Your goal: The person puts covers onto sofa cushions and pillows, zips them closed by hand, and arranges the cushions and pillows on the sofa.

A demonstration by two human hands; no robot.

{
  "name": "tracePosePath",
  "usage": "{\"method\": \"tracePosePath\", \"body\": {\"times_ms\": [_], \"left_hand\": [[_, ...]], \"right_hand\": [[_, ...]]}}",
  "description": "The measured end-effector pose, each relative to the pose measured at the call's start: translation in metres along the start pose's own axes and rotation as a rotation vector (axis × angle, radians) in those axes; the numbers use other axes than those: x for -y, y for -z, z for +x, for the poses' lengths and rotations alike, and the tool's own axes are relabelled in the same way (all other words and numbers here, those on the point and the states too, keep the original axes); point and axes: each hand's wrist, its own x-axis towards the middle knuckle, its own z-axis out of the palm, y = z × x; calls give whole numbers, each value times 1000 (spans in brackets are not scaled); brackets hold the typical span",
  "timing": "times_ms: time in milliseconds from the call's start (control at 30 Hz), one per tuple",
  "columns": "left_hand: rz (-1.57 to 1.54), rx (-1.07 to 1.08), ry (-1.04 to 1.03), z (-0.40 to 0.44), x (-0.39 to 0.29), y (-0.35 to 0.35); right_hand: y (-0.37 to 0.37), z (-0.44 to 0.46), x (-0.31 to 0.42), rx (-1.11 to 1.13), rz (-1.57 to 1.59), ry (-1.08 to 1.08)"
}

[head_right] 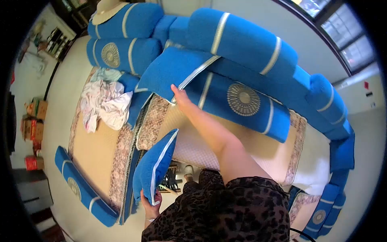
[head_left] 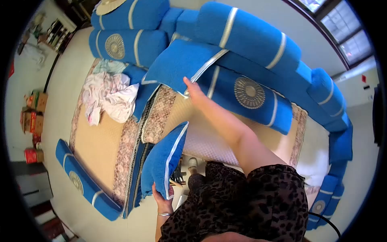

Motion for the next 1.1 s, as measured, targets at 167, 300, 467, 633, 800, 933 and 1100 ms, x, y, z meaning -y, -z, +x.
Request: {"method": "tracePosePath", "body": {"times_ms": [167,300,467,633,800,933,1100], "left_hand": [[102,157,91,-5,-15,-4],[298,222,175,4,-24,-3],[671,332,250,-15,0,-37],[824,398,412,-39,71,-74],[991,450,595,-66,157,-94],[1046,382,604,-93,259,-93],[1222,401,712,-67,379,-86]], "right_hand": [[62,-152,168,-41,193,-145],[110,-295,206,-175,135,-181],[191,-410,175,-337,207,27],[255,-501,182,-608,276,181],[333,-594,186,-861,431,336],[400,-676,179,-1014,540,446],[483,-752,181,-1156,648,513]]}}
